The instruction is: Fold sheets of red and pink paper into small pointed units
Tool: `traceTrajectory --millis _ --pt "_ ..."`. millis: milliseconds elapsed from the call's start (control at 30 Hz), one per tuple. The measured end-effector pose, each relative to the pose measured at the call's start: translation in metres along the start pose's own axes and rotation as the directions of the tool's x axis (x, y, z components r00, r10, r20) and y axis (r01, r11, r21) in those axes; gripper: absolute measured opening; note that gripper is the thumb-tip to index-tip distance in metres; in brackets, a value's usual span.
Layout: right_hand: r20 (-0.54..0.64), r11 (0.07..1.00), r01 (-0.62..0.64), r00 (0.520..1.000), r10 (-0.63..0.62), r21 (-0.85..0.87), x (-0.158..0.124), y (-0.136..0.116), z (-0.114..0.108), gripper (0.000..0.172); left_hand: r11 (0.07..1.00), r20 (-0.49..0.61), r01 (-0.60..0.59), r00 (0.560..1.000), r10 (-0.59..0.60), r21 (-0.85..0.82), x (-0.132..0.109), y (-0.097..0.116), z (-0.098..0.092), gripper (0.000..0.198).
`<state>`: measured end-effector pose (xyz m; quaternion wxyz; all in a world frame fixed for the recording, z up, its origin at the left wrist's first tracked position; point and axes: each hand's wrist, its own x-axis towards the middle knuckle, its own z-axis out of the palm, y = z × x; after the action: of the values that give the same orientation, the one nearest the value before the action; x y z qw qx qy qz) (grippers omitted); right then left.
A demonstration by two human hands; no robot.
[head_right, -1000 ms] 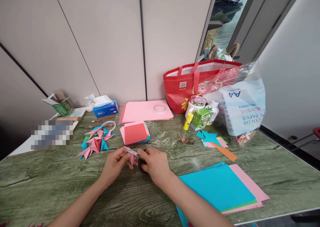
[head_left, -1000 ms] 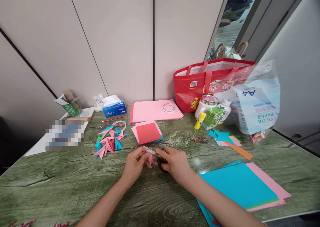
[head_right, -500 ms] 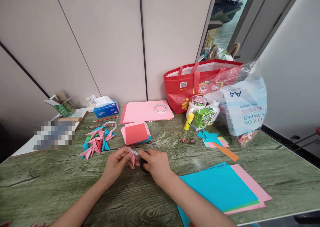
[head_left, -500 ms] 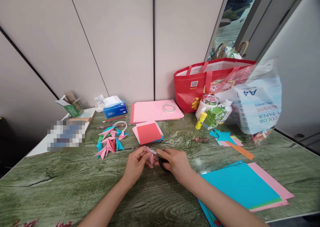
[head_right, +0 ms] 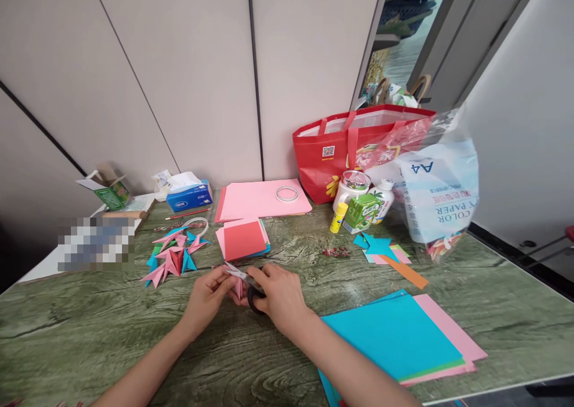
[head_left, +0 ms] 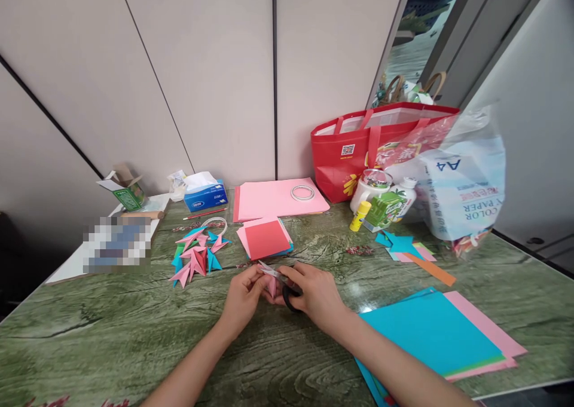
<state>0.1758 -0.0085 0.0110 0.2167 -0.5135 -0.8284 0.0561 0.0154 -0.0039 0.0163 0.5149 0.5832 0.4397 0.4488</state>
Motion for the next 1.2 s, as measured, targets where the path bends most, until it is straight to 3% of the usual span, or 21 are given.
traceTrajectory --millis 600,1200 --pt "0.075 0.998 -0.006 0.997 0.01 -0.059 0.002 0.0 0.001 0.029 0.997 0.033 0.07 0.997 -0.07 0.021 0.002 -0.008 -0.006 0.016" --pt "0.051 0.998 0.006 0.999 -0.003 -0.056 -0.001 0.004 0.009 0.029 0.994 0.084 0.105 0.991 -0.102 -0.029 0.004 -0.011 -0.007 0.019"
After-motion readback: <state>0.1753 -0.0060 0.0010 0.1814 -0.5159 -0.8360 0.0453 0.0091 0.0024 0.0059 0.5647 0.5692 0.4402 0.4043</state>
